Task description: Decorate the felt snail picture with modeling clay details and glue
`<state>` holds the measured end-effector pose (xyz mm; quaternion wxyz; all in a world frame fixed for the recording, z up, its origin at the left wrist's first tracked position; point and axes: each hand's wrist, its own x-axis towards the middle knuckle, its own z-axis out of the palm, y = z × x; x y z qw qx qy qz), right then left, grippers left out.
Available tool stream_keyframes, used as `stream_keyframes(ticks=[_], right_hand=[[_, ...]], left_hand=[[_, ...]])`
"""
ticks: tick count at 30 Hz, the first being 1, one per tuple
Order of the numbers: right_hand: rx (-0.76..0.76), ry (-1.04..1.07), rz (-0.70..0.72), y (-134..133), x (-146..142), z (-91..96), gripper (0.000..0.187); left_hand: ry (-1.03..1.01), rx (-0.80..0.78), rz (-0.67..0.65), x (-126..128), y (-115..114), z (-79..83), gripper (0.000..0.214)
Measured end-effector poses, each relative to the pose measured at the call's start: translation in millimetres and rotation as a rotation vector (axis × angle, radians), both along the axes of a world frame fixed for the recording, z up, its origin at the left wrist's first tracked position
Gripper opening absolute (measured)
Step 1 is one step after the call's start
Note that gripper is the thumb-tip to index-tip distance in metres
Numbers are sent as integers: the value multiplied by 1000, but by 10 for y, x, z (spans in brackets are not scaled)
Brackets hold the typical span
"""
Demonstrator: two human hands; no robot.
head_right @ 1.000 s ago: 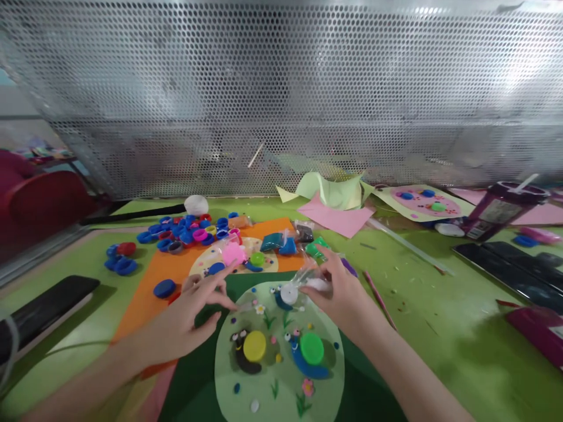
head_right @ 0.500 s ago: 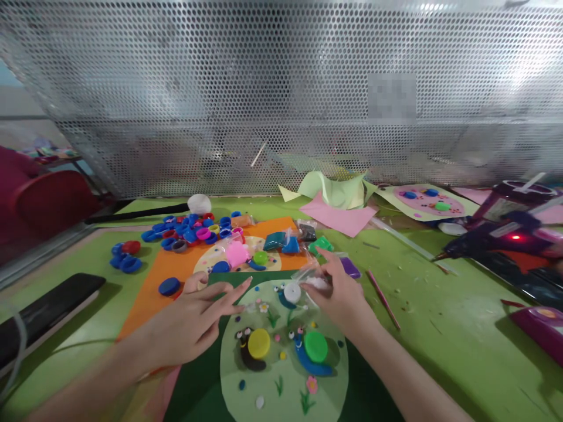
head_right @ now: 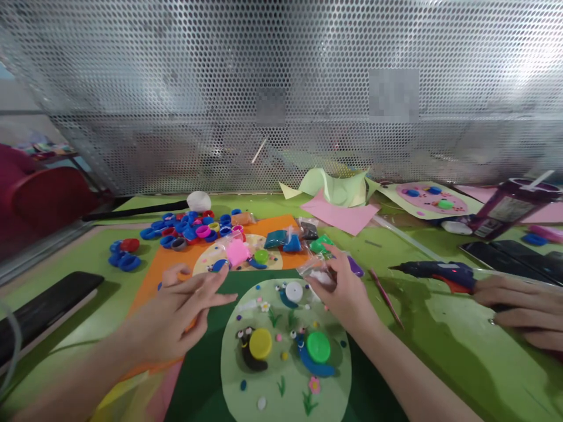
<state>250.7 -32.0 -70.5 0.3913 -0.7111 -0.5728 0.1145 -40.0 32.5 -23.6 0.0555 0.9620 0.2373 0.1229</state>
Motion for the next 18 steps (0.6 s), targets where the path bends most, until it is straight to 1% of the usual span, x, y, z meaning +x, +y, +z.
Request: stream_keyframes(ticks=[3, 6, 9, 12, 16, 18], right_hand=[[8, -1, 2, -5, -11, 18, 58], [15, -26, 9, -2, -7, 12, 57], [21, -50, 4, 2, -2, 4, 57], [16, -64, 5, 3, -7, 5, 57], [1, -77, 9, 5, -10, 2, 56], [-1, -80, 8, 6, -7, -2, 57]], left_hand=[[49, -19, -65, 16, -8, 21, 77], [80, -43, -38, 58, -23, 4, 82], [98, -109, -10, 81, -40, -26, 86], [118, -170, -8, 87, -57, -32, 88], [79, -255, 16, 93, -70, -8, 88], [39, -269, 31, 94, -72, -1, 86]])
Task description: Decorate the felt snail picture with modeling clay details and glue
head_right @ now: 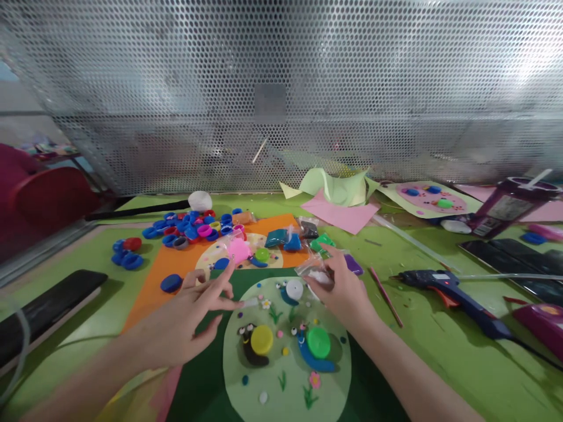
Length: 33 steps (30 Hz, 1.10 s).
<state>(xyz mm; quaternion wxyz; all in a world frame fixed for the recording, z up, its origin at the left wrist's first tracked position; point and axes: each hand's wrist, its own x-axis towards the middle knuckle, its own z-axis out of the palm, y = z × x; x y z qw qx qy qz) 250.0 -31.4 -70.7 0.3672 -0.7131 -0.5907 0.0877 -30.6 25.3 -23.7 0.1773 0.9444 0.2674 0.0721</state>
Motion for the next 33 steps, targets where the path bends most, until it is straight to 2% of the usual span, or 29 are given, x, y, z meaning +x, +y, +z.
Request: stream_keyframes(ticks=[5, 11, 17, 22, 27, 33], right_hand=[[-13, 1, 18, -5, 0, -2, 54], [-29, -11, 34, -6, -5, -28, 56], [-38, 1, 52, 4, -5, -43, 55], [-41, 14, 64, 13, -12, -43, 53], [-26, 24, 50, 22, -16, -64, 55], [-25, 26, 37, 30, 8, -114, 57]], left_hand=[[-12, 36, 14, 5, 1, -39, 84], [36, -85, 63, 19, -28, -28, 87], [44, -73, 87, 10, -41, 34, 86], [105, -165, 87, -8, -53, 16, 89], [202, -244, 80, -39, -108, 88, 100], [246, -337, 120, -91, -150, 199, 100]])
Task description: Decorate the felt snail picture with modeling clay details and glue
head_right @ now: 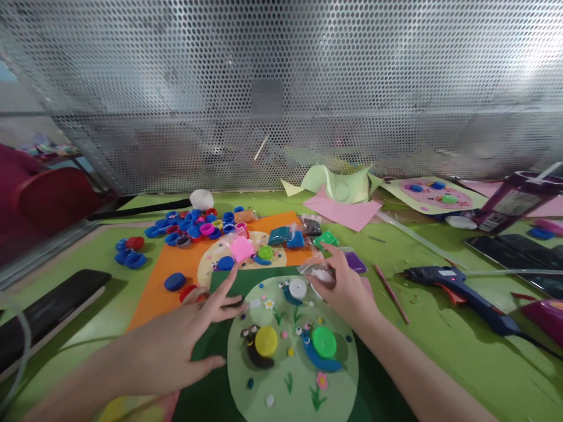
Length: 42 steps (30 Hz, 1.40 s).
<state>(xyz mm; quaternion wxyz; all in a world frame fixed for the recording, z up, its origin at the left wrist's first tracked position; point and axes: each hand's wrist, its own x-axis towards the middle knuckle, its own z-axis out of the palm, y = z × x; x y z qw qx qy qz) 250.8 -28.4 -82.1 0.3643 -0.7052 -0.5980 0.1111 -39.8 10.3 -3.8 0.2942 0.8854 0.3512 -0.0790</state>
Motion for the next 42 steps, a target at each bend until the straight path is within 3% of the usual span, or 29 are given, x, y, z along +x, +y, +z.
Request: stream_keyframes(ticks=[4, 10, 21, 29, 42], right_hand=[[-5, -2, -15, -1, 4, -1, 59], [-14, 8, -11, -3, -12, 21, 58], [-17, 20, -10, 3, -21, 32, 62], [-26, 9, -6, 0, -18, 43, 62], [-12, -1, -14, -1, -26, 35, 56]], left_hand=[[23, -44, 53, 4, 35, 19, 102], [30, 33, 4, 9, 22, -53, 101], [78, 39, 63, -40, -5, -64, 103], [90, 1, 67, -23, -65, 1, 103], [25, 95, -34, 16, -20, -57, 101]])
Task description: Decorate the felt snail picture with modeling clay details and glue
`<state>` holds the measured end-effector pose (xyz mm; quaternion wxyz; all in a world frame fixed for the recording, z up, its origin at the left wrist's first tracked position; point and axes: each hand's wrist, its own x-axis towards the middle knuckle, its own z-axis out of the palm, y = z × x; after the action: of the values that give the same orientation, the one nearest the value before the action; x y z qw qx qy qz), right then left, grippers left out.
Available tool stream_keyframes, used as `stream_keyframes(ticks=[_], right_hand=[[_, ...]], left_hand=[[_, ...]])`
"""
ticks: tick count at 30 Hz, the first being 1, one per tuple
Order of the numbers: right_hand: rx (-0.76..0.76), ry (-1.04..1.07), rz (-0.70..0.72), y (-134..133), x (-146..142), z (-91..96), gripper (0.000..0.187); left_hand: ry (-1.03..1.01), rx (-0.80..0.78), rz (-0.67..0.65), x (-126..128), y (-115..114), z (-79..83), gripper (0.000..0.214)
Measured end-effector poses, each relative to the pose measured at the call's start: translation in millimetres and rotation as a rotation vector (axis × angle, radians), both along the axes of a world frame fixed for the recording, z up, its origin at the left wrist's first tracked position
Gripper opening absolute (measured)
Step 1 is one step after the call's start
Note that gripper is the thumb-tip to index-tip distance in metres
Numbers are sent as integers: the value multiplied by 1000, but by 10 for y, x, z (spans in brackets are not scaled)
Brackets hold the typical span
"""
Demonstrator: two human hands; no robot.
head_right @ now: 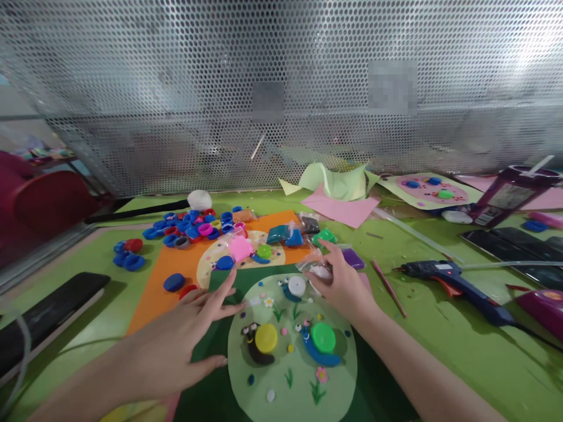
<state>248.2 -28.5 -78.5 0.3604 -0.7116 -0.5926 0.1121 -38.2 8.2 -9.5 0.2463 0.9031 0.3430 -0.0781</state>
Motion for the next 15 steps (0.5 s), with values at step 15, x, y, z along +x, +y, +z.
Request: stream_keyframes(ticks=[15], right_hand=[[28, -42, -19, -1, -2, -3, 53]], left_hand=[[-2, 48, -33, 15, -11, -3, 99]])
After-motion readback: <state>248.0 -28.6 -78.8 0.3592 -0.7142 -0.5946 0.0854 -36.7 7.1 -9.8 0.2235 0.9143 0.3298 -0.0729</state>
